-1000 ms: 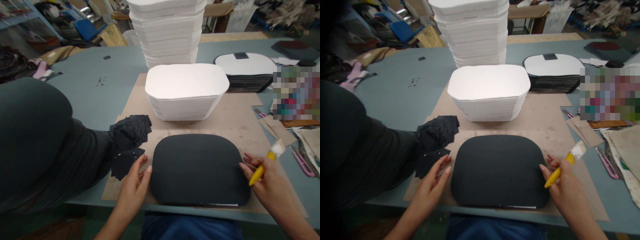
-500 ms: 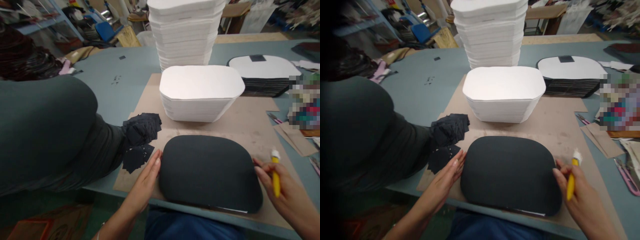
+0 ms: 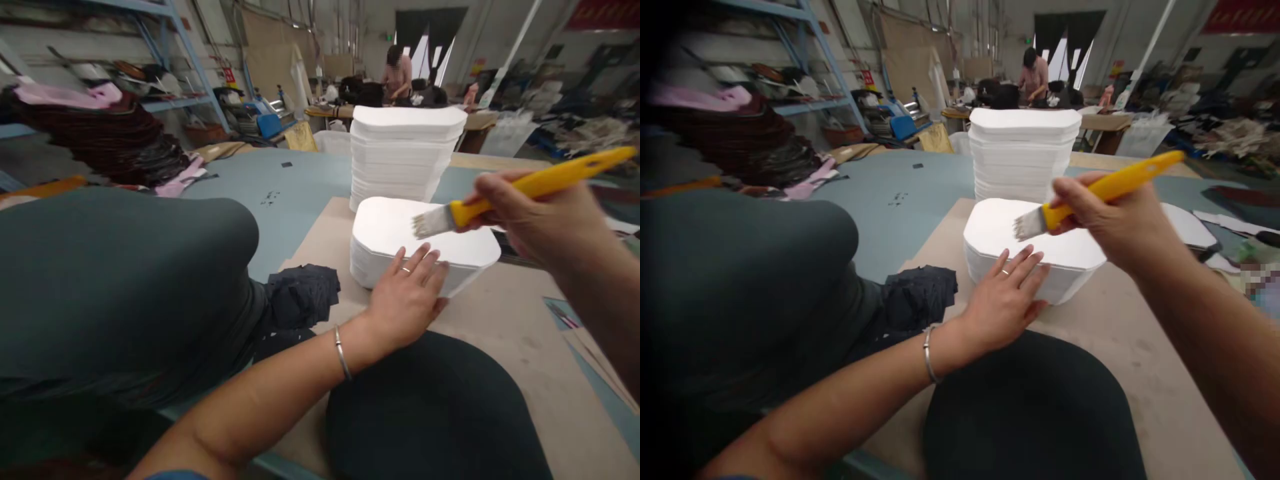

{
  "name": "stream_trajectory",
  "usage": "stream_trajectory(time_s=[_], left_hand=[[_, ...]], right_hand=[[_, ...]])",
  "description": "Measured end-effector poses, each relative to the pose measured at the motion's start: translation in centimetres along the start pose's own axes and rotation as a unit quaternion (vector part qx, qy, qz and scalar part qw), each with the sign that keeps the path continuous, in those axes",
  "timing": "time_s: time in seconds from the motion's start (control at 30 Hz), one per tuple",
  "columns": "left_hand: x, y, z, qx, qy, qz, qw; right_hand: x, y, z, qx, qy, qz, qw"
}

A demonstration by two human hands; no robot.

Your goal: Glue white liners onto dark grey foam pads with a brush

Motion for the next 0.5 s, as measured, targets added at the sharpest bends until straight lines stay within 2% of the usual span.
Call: stream_trajectory(time_s=[0.1,0.2,0.27,0.37,0.5], left_hand=[[-0.1,-1.4,-1.6,-0.01,0.043,-0.066,0.997],[-0.4,-1.8,-1.6,-0.015,0.039,-0.084,0.996],[-0.5,-1.7,-1.3,-0.003,0.027,-0.086,0.996],[-0.6,-1.7,-1.2,0.011,0.025,-0.08,0.996],[-0.7,-1.6,-1.2,0.021,0.03,-0.075,0.996]], right_hand=[[-0.5,-7.7,-1.9,-0.14,-0.04,-0.043,0.988],[0.1,-12.3,-2.7,-0.213,-0.069,-0.019,0.974],[0.9,-14.2,-3.5,-0.209,-0.088,-0.005,0.974],[2.5,-16.3,-5.7,-0.152,-0.119,0.004,0.981],[4.8,-17.8,-9.8,-0.087,-0.13,0.022,0.987]])
Point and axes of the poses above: each hand's wrist, its own z-axis away from the middle knuckle, its own y-axis out of the back of the hand, x = y × z, the point moved 2 cm from there along -z, towards the middle knuckle, and after that the axes turned 11 degrees about x, right-handed, at the moved point
